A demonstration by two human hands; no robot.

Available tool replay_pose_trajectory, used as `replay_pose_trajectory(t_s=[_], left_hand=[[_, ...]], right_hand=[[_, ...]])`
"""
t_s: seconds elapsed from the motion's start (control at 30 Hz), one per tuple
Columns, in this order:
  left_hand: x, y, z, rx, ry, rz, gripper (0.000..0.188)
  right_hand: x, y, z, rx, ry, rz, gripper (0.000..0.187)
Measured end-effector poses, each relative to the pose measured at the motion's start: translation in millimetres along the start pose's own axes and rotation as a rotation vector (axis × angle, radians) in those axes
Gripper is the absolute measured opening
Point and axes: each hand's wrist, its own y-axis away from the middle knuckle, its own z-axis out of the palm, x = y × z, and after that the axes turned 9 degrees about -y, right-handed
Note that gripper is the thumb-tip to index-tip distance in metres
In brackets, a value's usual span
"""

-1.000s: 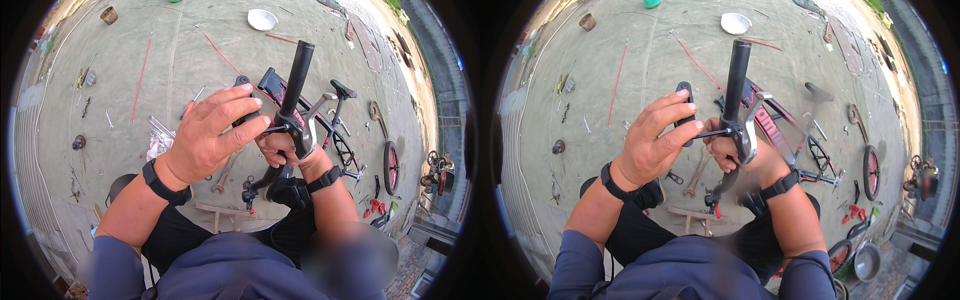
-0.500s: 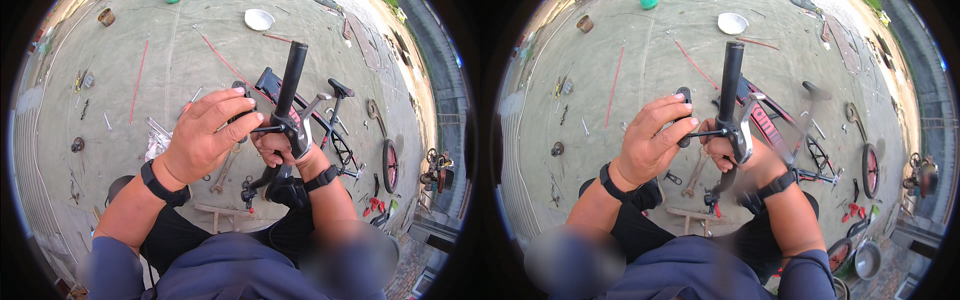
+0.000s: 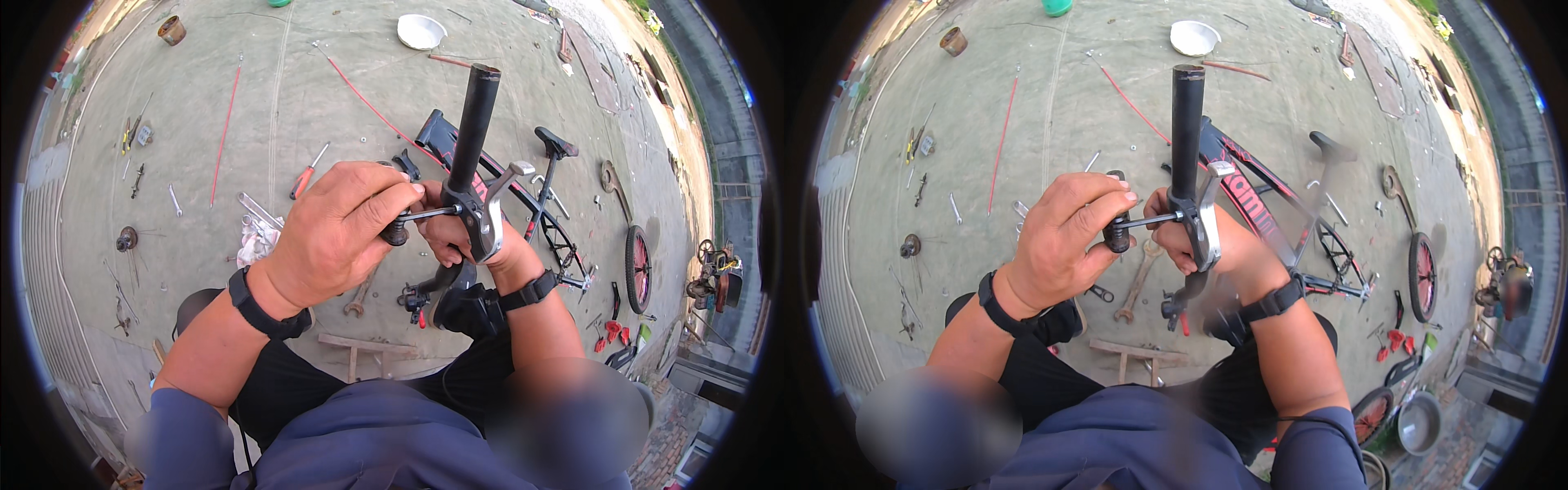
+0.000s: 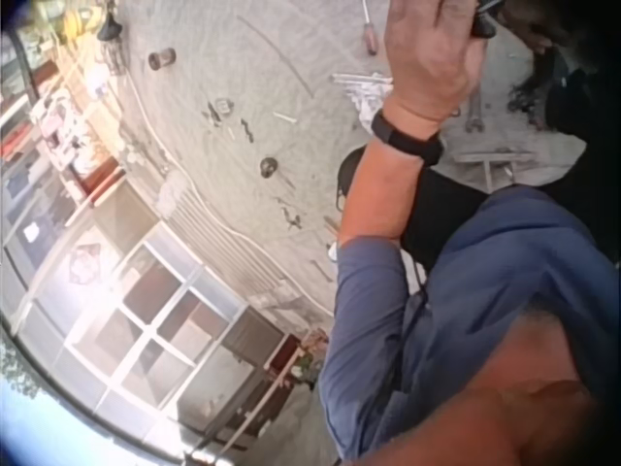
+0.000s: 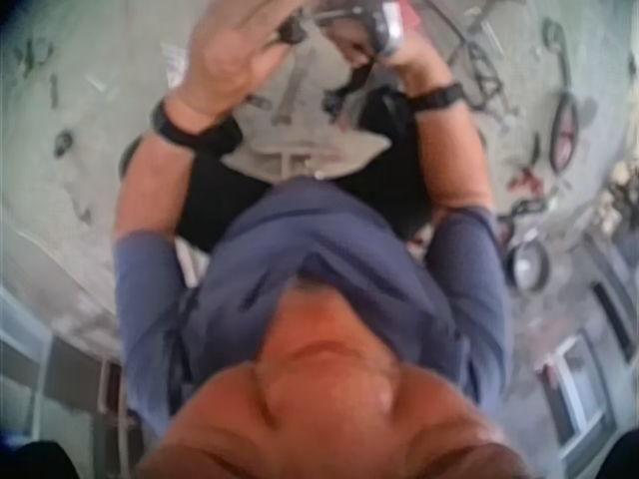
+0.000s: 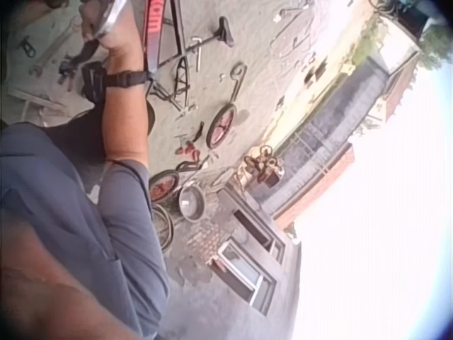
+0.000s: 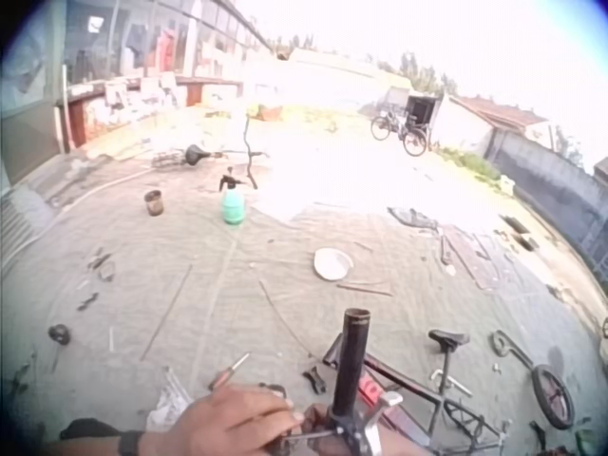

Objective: The person assembles a bicycle handlebar by attaching a gear shifter and brake lever to the handlebar stem. They use a multi-tool to tighten the components and ensure they are securely fastened.

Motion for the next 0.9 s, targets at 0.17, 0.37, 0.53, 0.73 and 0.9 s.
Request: replay_pose_trajectory(t_s=[0.17,0.37,0.53,0.73,0.9], left_hand=[[3.3,0.1,-2.9,-0.077,0.115,-0.164,0.063],[15.8,6.9,-1.3,-0.249,1.057,-0.973,0.048],[0.2,10.1,7.0,-0.345,1.452,-1.346,0.056],[5.4,7.4,0.0,-0.309,1.285,-1.268,0.06],[8.8,-3.1,-18.2,-0.317,1.271,-1.07,0.079]], right_hand=[[6.0,-2.2,3.3,0.081,-0.054,-0.026,0.013],[7.8,-4.1,5.2,0.234,0.12,-0.194,0.012],[29.9,-11.0,-12.0,0.31,0.474,-0.406,0.021],[19.8,-10.3,-11.0,0.387,0.629,-0.443,0.02],[29.3,-11.8,-22.1,0.446,0.581,-0.498,0.021]])
